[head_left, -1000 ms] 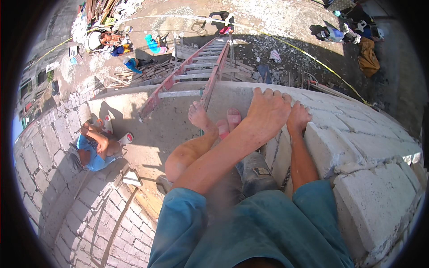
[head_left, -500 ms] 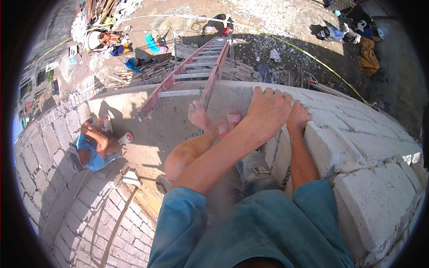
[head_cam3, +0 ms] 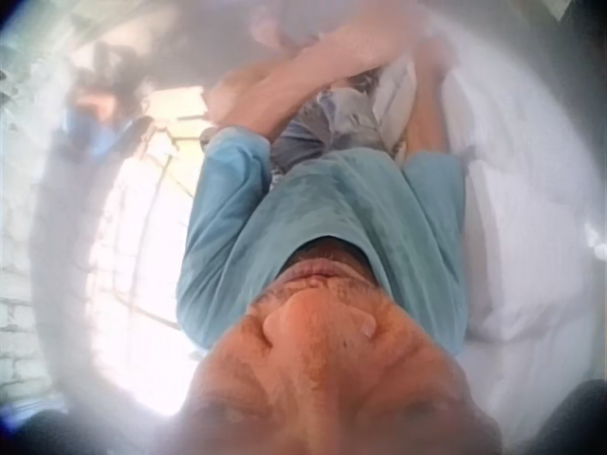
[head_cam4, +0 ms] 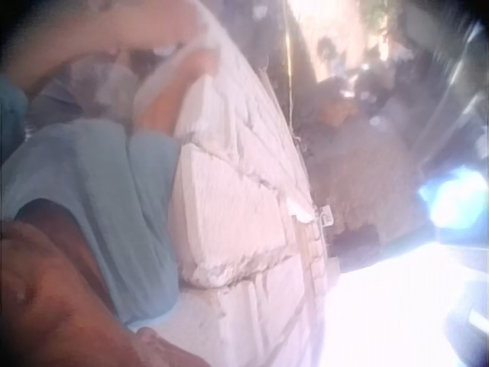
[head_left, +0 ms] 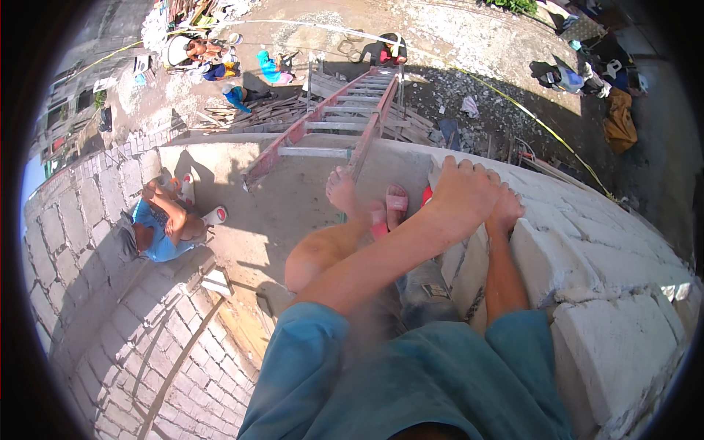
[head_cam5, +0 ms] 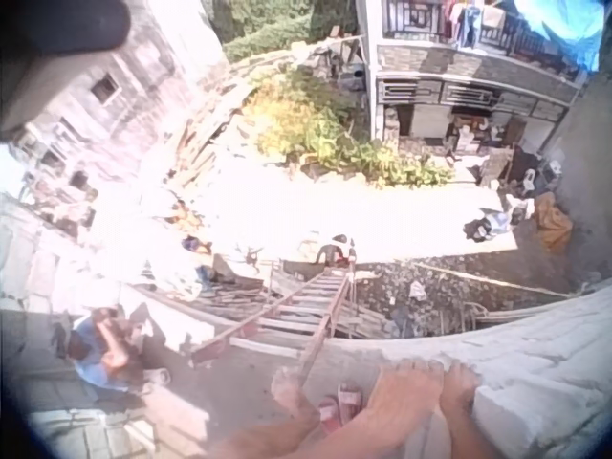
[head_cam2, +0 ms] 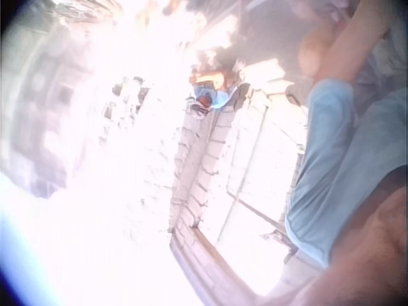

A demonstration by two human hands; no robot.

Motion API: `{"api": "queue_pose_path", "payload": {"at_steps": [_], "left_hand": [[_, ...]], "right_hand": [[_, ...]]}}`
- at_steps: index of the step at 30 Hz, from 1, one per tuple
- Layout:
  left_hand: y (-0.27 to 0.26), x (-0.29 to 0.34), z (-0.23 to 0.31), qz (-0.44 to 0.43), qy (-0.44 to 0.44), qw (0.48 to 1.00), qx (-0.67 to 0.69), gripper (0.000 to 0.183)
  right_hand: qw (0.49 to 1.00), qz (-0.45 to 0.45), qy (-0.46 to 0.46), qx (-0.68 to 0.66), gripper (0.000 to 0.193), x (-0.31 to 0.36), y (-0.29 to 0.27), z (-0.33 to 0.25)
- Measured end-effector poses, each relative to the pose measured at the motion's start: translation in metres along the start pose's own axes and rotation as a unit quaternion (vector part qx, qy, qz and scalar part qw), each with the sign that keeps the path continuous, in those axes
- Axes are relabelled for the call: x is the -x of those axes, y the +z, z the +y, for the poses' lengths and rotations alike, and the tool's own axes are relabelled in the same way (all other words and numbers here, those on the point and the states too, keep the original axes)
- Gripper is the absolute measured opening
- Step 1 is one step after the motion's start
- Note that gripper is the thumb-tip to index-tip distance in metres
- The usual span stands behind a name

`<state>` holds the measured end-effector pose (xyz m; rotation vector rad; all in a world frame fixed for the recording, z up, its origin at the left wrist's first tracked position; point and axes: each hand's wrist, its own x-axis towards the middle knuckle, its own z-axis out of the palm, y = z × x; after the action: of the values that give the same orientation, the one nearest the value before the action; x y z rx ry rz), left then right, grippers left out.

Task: Inspecting or working on a concrete block wall on a rooftop at a construction site.

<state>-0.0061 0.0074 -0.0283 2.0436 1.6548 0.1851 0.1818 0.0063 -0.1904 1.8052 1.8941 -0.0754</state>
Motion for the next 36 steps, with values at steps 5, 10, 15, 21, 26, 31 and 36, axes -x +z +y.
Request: {"api": "queue_pose_path", "payload": {"at_steps": [5,10,15,21,26,31,36], "left_hand": [[0.003,0.000,-0.001,-0.017,-0.004,1.000,-0.004,0.028],[-0.002,0.000,-0.001,-0.024,-0.006,1.000,-0.003,0.028],[-0.005,0.000,-0.001,-0.015,-0.003,1.000,0.002,0.027],[-0.004,0.001,-0.003,-0.008,-0.005,1.000,0.002,0.024],[-0.004,0.000,-0.002,-0.012,-0.005,1.000,-0.009,0.023],[-0.005,0.002,0.000,-0.012,-0.006,1.000,0.005,0.023],[-0.002,0.001,-0.001,-0.021,-0.015,1.000,-0.001,0.024]], "right_hand": [[0.999,0.004,-0.040,0.002,0.023,-0.004,0.022,0.003],[0.998,0.013,-0.056,0.010,0.025,-0.002,0.021,0.003],[0.998,0.015,-0.059,0.031,0.022,-0.003,0.026,0.006],[0.998,0.043,-0.042,0.020,0.017,0.003,0.011,0.000],[0.998,0.053,-0.032,0.007,0.018,0.004,0.009,0.000],[0.999,0.040,-0.036,0.010,0.018,0.004,0.011,0.002],[0.999,0.027,-0.024,0.007,0.019,0.002,0.009,0.004]]}}
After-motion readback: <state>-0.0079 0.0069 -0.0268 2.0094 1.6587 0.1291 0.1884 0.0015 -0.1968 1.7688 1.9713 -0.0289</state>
